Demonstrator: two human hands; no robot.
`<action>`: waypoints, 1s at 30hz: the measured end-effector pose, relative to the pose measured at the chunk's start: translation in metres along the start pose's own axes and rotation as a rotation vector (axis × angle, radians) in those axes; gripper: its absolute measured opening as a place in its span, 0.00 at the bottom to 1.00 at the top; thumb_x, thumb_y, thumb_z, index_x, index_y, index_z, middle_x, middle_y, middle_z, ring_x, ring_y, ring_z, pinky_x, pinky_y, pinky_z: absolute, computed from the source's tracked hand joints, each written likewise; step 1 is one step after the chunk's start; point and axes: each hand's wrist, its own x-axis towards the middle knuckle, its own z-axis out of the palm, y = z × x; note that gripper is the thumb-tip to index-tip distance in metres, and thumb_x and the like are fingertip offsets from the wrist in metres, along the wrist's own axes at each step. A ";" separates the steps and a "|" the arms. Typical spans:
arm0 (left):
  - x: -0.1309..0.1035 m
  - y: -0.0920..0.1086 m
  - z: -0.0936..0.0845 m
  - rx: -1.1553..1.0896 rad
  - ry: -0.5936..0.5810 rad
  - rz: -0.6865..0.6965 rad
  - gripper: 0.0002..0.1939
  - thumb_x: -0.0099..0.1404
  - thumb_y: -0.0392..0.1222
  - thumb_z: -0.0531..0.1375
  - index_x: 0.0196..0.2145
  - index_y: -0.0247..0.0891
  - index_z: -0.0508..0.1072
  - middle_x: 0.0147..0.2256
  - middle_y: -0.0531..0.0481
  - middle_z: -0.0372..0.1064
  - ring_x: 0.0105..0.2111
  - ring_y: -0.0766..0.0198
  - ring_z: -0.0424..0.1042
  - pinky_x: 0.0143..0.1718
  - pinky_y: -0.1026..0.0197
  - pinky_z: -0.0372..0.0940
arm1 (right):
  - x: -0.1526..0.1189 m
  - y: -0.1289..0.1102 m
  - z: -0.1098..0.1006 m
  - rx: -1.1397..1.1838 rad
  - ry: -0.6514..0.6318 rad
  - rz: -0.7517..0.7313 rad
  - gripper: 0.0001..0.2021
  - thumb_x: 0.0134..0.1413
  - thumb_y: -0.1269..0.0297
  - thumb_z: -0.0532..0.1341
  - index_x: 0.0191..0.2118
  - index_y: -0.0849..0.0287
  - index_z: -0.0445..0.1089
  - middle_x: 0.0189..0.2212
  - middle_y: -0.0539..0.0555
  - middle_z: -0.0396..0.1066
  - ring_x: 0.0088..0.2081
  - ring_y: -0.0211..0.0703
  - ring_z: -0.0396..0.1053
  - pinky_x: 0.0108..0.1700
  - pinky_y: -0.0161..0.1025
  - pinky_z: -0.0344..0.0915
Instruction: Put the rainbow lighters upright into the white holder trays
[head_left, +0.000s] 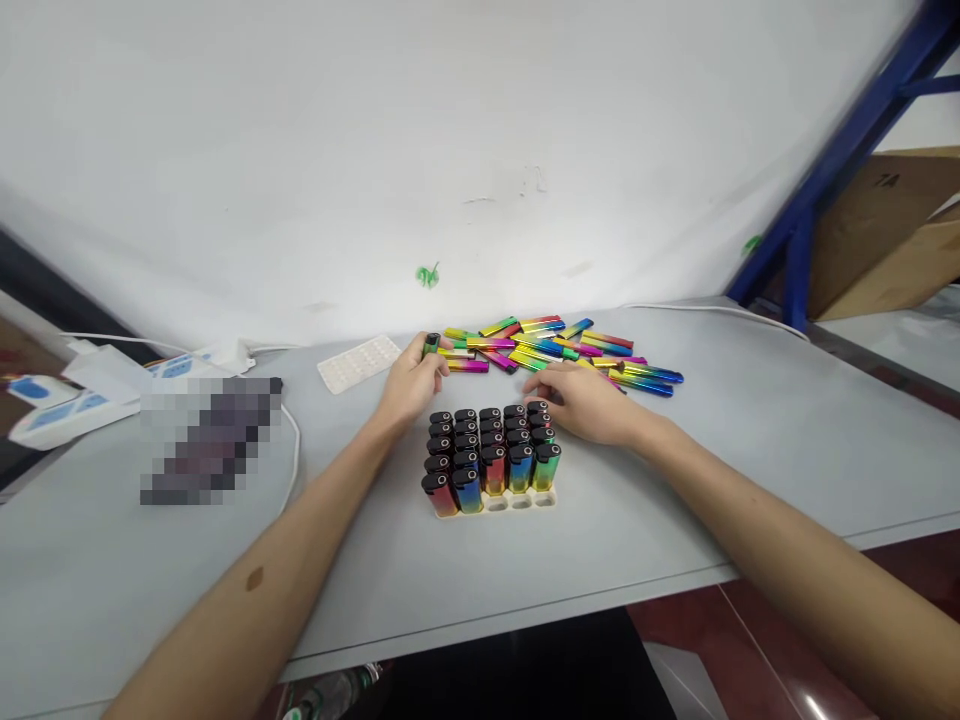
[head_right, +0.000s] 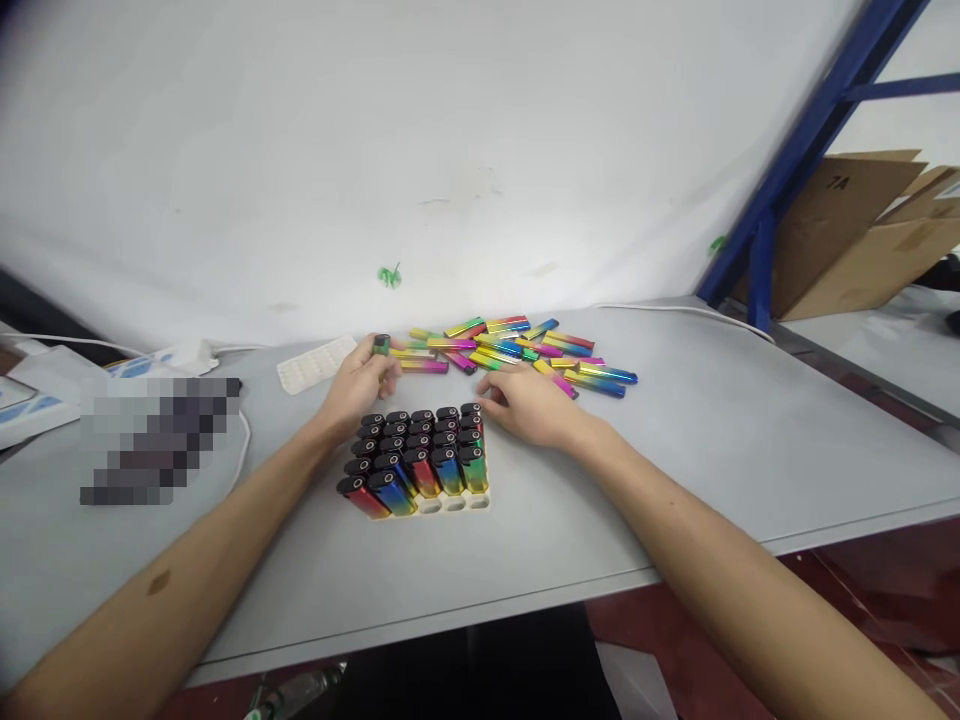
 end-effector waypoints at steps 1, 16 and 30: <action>-0.001 0.002 0.001 -0.090 -0.008 -0.035 0.11 0.58 0.36 0.53 0.39 0.43 0.68 0.24 0.56 0.60 0.19 0.69 0.58 0.20 0.65 0.52 | 0.000 0.000 0.000 0.005 0.002 0.004 0.10 0.60 0.63 0.58 0.44 0.56 0.74 0.38 0.56 0.77 0.46 0.49 0.70 0.46 0.43 0.66; -0.008 0.018 0.010 -0.462 -0.057 -0.259 0.17 0.69 0.45 0.42 0.23 0.41 0.55 0.12 0.61 0.40 0.10 0.73 0.39 0.13 0.70 0.37 | 0.000 -0.003 -0.002 0.025 0.018 0.056 0.12 0.63 0.57 0.57 0.44 0.56 0.75 0.38 0.55 0.77 0.42 0.48 0.71 0.40 0.42 0.66; -0.009 0.013 0.010 -0.383 -0.103 -0.282 0.29 0.71 0.64 0.42 0.23 0.40 0.58 0.12 0.60 0.41 0.11 0.73 0.41 0.13 0.69 0.37 | 0.001 -0.001 -0.001 0.013 0.021 0.041 0.13 0.63 0.56 0.57 0.45 0.55 0.75 0.37 0.55 0.78 0.41 0.48 0.71 0.41 0.44 0.66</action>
